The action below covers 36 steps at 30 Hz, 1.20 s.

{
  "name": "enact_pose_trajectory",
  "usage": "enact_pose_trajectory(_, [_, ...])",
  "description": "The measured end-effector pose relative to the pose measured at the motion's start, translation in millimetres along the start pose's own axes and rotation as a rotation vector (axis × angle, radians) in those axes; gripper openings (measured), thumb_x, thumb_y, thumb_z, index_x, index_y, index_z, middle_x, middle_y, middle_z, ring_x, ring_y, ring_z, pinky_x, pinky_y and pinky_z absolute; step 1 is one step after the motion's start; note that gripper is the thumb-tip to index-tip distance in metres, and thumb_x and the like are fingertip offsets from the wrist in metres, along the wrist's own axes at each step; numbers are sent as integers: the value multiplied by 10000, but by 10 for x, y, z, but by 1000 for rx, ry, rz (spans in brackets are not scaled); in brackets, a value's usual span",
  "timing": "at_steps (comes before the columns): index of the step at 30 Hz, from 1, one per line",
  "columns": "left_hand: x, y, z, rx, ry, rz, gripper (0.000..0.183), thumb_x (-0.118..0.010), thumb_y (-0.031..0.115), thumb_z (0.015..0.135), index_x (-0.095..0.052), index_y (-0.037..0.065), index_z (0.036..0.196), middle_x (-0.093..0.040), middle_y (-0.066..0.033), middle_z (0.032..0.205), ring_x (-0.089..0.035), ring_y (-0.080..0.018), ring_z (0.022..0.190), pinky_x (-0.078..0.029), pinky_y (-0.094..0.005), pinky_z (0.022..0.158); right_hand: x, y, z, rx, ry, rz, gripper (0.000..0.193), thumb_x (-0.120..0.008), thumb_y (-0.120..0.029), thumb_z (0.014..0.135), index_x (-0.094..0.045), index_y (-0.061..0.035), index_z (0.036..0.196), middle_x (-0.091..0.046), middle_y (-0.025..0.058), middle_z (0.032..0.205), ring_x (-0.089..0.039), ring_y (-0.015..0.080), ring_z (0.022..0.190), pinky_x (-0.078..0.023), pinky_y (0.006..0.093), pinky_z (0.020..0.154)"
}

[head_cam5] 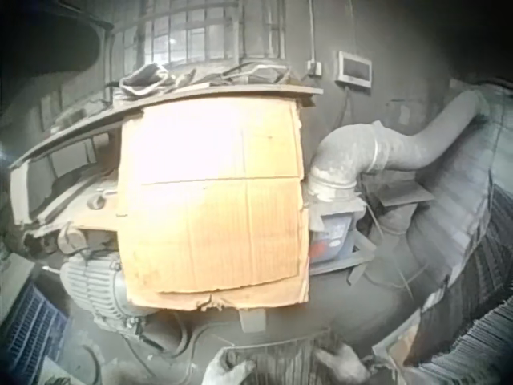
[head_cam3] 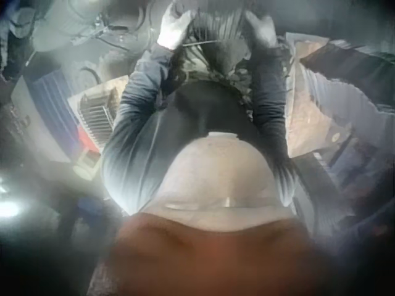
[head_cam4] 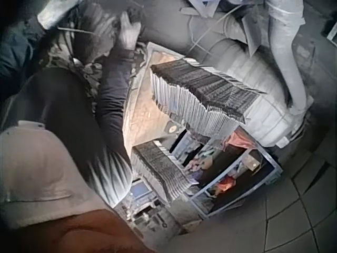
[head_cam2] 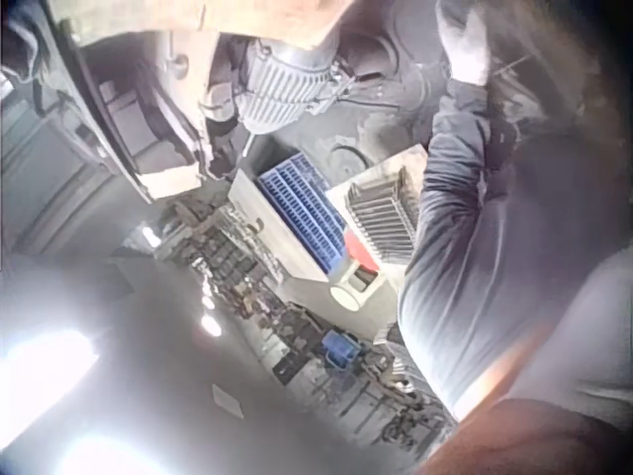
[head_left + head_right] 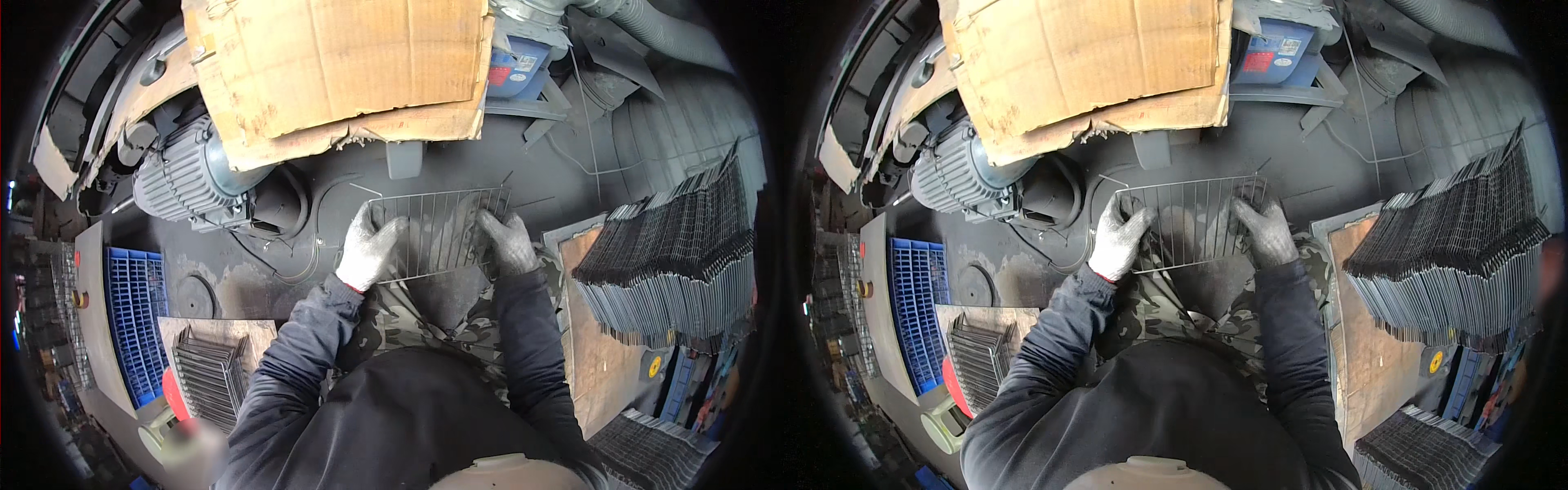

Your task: The person is inspecting and sorting metal wire grids on a workbench.

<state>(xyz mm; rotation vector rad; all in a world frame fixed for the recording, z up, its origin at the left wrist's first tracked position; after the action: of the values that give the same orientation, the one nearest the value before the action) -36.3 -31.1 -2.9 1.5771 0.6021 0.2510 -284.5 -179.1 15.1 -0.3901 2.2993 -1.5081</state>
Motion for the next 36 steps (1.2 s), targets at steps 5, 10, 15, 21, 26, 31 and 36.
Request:
enact_pose_trajectory(5, [-86,-148,245,90,69,95,244,-799,127,998,-647,-6,1136,-730,-46,941,-645,-96,824,-549,-288,734,-90,219,113,136,144,104,218,-719,-54,1012,-718,-32,1228,-732,7,1029,-666,115,857,-550,287,760])
enact_pose_trajectory(10, [448,-354,200,163,171,6,250,-743,128,1048,-589,27,1217,-695,-35,920,-665,-110,742,-549,-267,609,-630,478,346,110,109,155,166,-768,-34,990,-727,-39,1151,-754,28,974,-671,115,765,-564,297,687])
enact_pose_trajectory(15, [659,-462,234,125,196,132,149,-702,119,1069,-575,42,1087,-670,-41,845,-646,-118,705,-550,-280,632,-782,608,389,66,177,201,117,-778,-31,981,-764,-45,1097,-761,-1,957,-667,96,767,-560,303,679])
enact_pose_trajectory(21, [-19,-538,265,168,150,130,268,-768,186,1033,-587,26,1148,-668,-54,893,-628,-127,709,-525,-305,609,-108,191,180,91,210,62,121,-756,-84,1004,-740,-42,1117,-728,1,927,-644,88,715,-509,258,634])
enact_pose_trajectory(26, [580,-282,111,151,275,17,170,-733,145,1046,-598,49,1087,-654,-26,813,-627,-112,707,-528,-285,608,-892,462,382,97,103,32,87,-759,-42,987,-764,-58,1073,-738,-15,898,-634,85,698,-493,264,599])
enact_pose_trajectory(31, [608,-380,193,228,174,80,196,-716,134,1056,-598,49,1188,-656,-25,852,-646,-131,720,-537,-266,641,-828,368,291,-78,246,-9,197,-753,-37,995,-716,-53,1188,-729,2,899,-649,107,687,-522,271,586])
enact_pose_trajectory(36, [-50,-497,270,253,111,27,280,-775,208,1032,-608,21,1157,-672,-61,918,-629,-134,771,-535,-309,668,-211,45,139,81,226,47,172,-690,-20,1025,-723,-6,1194,-759,29,966,-690,115,807,-559,265,699])
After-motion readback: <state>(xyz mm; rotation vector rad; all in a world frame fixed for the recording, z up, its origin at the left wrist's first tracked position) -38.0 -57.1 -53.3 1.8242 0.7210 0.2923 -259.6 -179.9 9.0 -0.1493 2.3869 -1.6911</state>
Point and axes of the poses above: each hand's wrist, its own z-axis towards the middle knuckle, its own x-axis out of the back of the hand, y = z × x, the point moved 1 cm from there along z, towards the middle knuckle
